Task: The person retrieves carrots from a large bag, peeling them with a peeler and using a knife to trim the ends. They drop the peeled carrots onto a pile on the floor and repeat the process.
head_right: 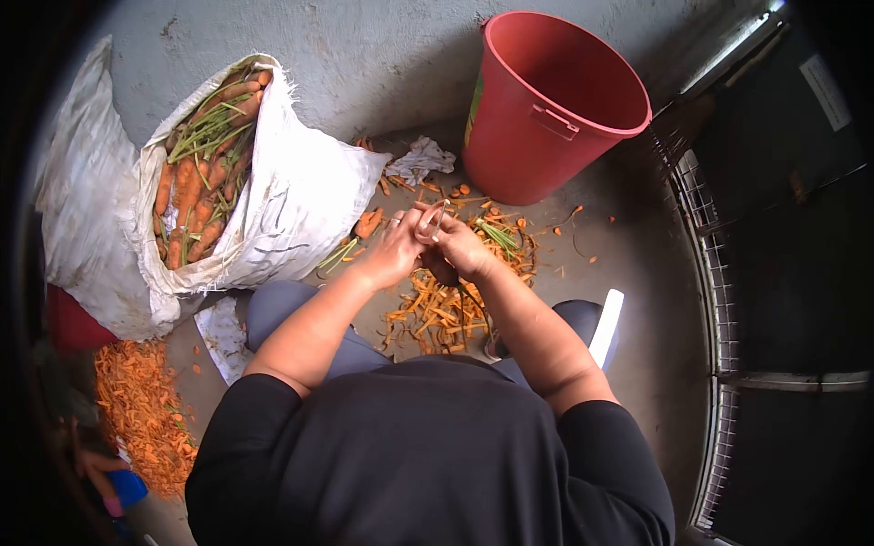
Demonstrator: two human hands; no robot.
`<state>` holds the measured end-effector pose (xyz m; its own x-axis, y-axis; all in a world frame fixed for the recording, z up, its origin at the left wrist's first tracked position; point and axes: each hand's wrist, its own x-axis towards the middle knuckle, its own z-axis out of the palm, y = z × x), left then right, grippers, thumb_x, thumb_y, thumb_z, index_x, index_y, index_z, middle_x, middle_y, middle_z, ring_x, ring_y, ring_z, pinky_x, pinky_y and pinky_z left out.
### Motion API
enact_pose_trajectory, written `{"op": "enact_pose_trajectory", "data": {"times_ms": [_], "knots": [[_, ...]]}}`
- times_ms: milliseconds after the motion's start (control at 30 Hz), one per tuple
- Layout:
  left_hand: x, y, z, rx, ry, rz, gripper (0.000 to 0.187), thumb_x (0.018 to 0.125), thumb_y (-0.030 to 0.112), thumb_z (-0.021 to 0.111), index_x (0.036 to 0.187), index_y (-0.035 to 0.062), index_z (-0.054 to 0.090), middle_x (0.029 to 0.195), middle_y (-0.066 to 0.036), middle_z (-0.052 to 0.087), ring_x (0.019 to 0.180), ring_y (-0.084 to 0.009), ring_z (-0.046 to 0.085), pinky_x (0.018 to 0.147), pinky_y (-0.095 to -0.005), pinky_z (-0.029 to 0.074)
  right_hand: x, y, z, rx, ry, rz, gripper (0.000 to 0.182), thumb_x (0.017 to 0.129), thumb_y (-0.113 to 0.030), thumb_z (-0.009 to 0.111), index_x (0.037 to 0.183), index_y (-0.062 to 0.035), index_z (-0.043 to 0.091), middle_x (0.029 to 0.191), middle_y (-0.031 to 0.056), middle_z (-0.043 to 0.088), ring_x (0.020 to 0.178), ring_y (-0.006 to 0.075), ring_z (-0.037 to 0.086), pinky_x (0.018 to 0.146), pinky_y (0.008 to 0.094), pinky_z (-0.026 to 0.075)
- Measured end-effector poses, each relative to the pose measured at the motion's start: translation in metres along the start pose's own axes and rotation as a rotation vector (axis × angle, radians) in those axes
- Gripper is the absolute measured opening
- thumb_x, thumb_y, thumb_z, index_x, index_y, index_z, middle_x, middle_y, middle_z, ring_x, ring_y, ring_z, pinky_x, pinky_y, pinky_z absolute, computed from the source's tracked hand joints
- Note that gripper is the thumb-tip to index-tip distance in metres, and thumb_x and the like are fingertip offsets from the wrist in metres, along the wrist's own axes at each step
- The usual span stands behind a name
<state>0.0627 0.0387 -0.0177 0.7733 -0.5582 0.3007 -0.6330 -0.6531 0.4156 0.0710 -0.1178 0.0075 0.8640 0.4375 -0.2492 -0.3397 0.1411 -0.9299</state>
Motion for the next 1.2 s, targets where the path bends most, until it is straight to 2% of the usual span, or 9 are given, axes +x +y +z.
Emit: {"op": "enact_pose_trajectory", "data": {"times_ms": [167,300,400,633,733,833,1000,1167,1200], "knots": [[0.002,-0.007,-0.005,-0.138,-0.075,-0.035,0.030,0.063,0.010,0.072,0.091,0.0120,0.064,0.132,-0.015,0.033,0.122,-0.0375,0.030,0.102,-0.0475,0.028,0.022,0.009,-0.032,0.304,0.398,-0.094,0.023,0.091,-0.021,0.042,0.103,-0.0029,0.049,0.102,0.0135,0.059,0.093,0.0238,0.056,0.087,0.0355,0.042],[0.010,-0.042,-0.008,-0.533,-0.353,-0.330,0.030,0.067,0.012,0.072,0.094,0.0074,0.059,0.111,-0.012,0.049,0.100,-0.0285,0.050,0.083,-0.0374,0.041,0.014,0.010,-0.068,0.559,0.786,-0.061,0.018,0.090,-0.020,0.035,0.090,-0.0038,0.044,0.095,0.0213,0.058,0.080,0.0295,0.058,0.077,0.0454,0.047],[0.011,-0.056,-0.010,-0.541,-0.242,-0.292,0.028,0.071,0.012,0.070,0.095,0.0050,0.057,0.091,-0.009,0.052,0.084,-0.0247,0.055,0.073,-0.0339,0.043,0.001,0.031,-0.102,0.546,0.875,0.071,0.031,0.093,-0.029,0.028,0.084,-0.0045,0.045,0.074,0.0099,0.047,0.065,0.0229,0.048,0.063,0.0383,0.046],[0.020,-0.068,-0.044,-1.332,-0.077,-0.383,0.018,0.071,-0.002,0.065,0.088,0.0022,0.059,0.085,-0.003,0.058,0.078,-0.0145,0.059,0.077,-0.0277,0.047,-0.023,0.060,-0.104,0.490,0.746,0.549,0.037,0.090,-0.038,0.031,0.090,-0.0045,0.045,0.082,0.0124,0.051,0.067,0.0222,0.048,0.060,0.0357,0.042],[0.020,-0.073,-0.043,-1.756,0.096,-0.256,0.018,0.077,0.008,0.065,0.093,0.0052,0.057,0.083,-0.004,0.059,0.077,-0.0187,0.060,0.077,-0.0348,0.049,-0.026,0.062,-0.109,0.592,0.540,0.476,0.042,0.087,-0.045,0.038,0.106,-0.0079,0.043,0.090,0.0173,0.054,0.069,0.0227,0.049,0.064,0.0353,0.042],[0.021,-0.070,-0.033,-2.021,0.250,-0.691,0.027,0.082,0.022,0.063,0.102,0.0064,0.052,0.081,-0.005,0.058,0.077,-0.0207,0.060,0.079,-0.0363,0.048,-0.028,0.051,-0.109,0.648,0.404,0.464,0.046,0.088,-0.050,0.035,0.106,-0.0086,0.045,0.078,0.0125,0.054,0.063,0.0204,0.046,0.060,0.0324,0.041],[0.021,-0.070,-0.005,-1.856,0.086,-0.867,0.035,0.087,0.038,0.053,0.100,0.0058,0.049,0.076,-0.009,0.056,0.057,-0.0187,0.058,0.041,-0.0300,0.047,-0.028,0.037,-0.090,0.608,0.498,0.537,0.051,0.089,-0.054,0.029,0.096,-0.0071,0.048,0.069,0.0064,0.048,0.056,0.0169,0.043,0.051,0.0315,0.038],[0.019,-0.078,0.010,-1.832,0.101,-0.981,0.030,0.087,0.031,0.053,0.091,0.0021,0.053,0.071,-0.009,0.056,0.055,-0.0183,0.057,0.043,-0.0290,0.047,-0.031,0.020,-0.068,0.404,0.479,0.474,0.039,0.089,-0.047,0.038,0.098,-0.0099,0.048,0.073,0.0069,0.049,0.059,0.0163,0.047,0.051,0.0302,0.038],[0.019,-0.077,0.009,-1.872,0.122,-1.004,0.029,0.087,0.030,0.054,0.090,0.0013,0.053,0.070,-0.009,0.056,0.055,-0.0181,0.057,0.043,-0.0288,0.047,-0.032,0.017,-0.064,0.318,0.522,0.452,0.036,0.087,-0.033,0.050,0.114,-0.0101,0.046,0.079,0.0061,0.050,0.062,0.0160,0.048,0.052,0.0302,0.041]]}}
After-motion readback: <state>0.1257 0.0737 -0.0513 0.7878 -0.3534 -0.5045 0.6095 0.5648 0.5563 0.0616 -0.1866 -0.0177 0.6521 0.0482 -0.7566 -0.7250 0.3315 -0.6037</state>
